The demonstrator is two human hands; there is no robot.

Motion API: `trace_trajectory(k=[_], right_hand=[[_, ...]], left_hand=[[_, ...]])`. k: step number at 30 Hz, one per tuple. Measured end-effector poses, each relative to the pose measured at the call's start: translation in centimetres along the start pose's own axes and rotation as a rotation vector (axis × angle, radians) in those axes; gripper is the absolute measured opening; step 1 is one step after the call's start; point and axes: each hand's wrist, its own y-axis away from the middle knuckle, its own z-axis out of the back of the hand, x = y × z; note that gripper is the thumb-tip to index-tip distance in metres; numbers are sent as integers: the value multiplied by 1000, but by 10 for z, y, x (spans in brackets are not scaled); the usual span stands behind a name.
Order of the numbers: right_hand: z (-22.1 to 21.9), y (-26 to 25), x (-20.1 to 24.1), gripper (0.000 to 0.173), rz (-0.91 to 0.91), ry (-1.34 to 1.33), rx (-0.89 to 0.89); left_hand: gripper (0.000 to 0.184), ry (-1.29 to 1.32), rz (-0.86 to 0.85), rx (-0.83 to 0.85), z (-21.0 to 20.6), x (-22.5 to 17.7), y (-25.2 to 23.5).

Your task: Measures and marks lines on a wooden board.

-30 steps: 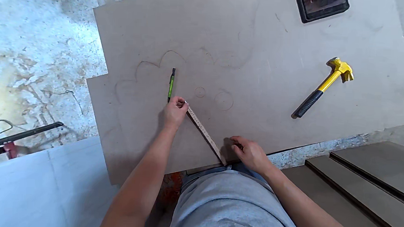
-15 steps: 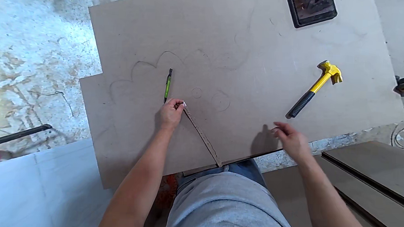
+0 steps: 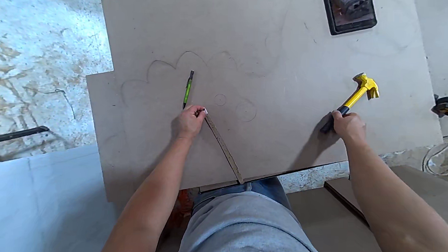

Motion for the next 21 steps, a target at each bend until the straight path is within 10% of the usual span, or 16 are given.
trace_trajectory(k=[8, 21], right_hand=[[12, 5, -31, 13, -88, -895, 239], [-73, 211, 46, 25, 877, -280, 80]], left_hand=[[15, 99, -65, -67, -3, 8, 2], [13, 152, -205, -130, -10, 21, -1]])
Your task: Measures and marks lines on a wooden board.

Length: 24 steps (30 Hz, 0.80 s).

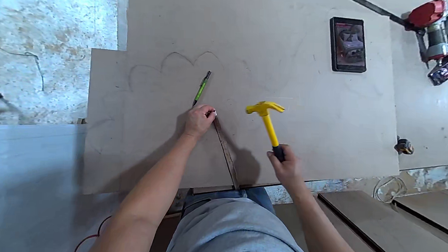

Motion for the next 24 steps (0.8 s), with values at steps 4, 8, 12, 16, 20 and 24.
trace_trajectory(k=[4, 8, 12, 16, 20, 24], right_hand=[[-24, -3, 41, 40, 78, -20, 209], [-39, -8, 61, 44, 77, 47, 343], [-52, 0, 55, 43, 147, -1, 143], [-53, -7, 57, 39, 121, 54, 180], [-71, -2, 50, 39, 175, 99, 162], [-79, -5, 65, 39, 37, 196, 245]], left_hand=[[13, 33, -101, -53, 0, 4, 2], [25, 130, -228, -83, 0, 13, 6], [12, 65, -107, -43, -1, 8, 4], [13, 126, -110, -77, -8, 15, 5], [8, 122, -156, -131, -11, 15, 4], [9, 113, -134, -105, -9, 13, 6]])
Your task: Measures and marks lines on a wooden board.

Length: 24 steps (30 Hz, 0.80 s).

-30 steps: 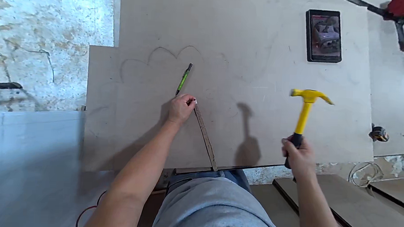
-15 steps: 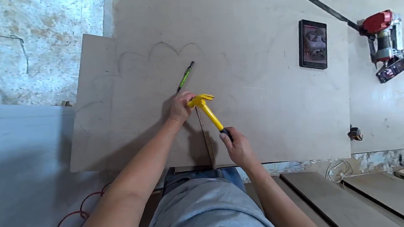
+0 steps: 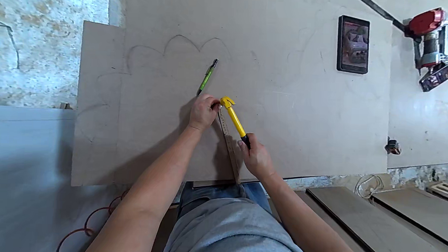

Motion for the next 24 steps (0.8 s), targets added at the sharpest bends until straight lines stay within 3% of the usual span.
trace_trajectory(k=[4, 9, 12, 16, 20, 24], right_hand=[[0, 3, 1, 40, 77, -83, -172], [2, -8, -6, 37, 33, -5, -9], [-3, 0, -4, 39, 104, -77, -179], [1, -9, -1, 38, -7, -8, 30], [-1, -4, 0, 40, 70, -48, -99], [-2, -4, -2, 38, 31, -31, 36]], left_hand=[[9, -38, 6, -15, -1, 2, -2], [12, -41, 40, 55, 3, -2, -3], [11, -16, 9, 25, 2, 1, -5], [11, -29, 38, 47, 2, 0, -3], [11, -25, -7, 30, 3, 3, -6], [15, -21, 54, 97, 12, -3, -2]])
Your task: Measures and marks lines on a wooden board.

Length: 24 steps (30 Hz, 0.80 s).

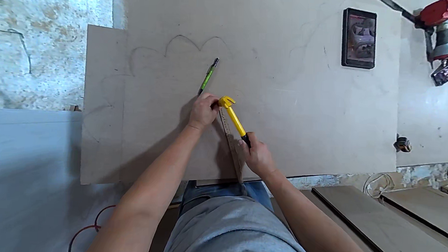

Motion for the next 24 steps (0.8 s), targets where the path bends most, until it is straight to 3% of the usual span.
trace_trajectory(k=[3, 5, 8, 10, 13, 15, 20, 22, 24], right_hand=[[1, 11, -3, 37, 100, -101, -129], [-3, 21, -6, 41, 154, -155, -214], [-18, 10, -10, 39, 70, -80, -109], [-22, -6, -2, 37, 17, -50, -39], [-13, -2, 17, 38, 101, -200, -269], [-7, 11, 14, 39, 143, -241, -327], [-20, -3, -7, 37, -35, -70, -29], [-13, 3, 0, 36, -31, -178, -149], [3, 17, -6, 37, -66, -274, -259]], left_hand=[[31, -1, 99, -11, 23, 6, 22], [28, -61, 86, -64, 34, 23, 55], [25, -204, -18, -118, 35, 46, 82], [27, -232, -19, -106, 35, 44, 82], [29, -231, -33, -137, 32, 46, 79], [30, -232, -38, -148, 31, 47, 79], [30, -254, -29, -113, 32, 45, 80], [29, -236, 27, -121, 37, 40, 77], [32, -187, 212, -73, 49, 23, 63]])
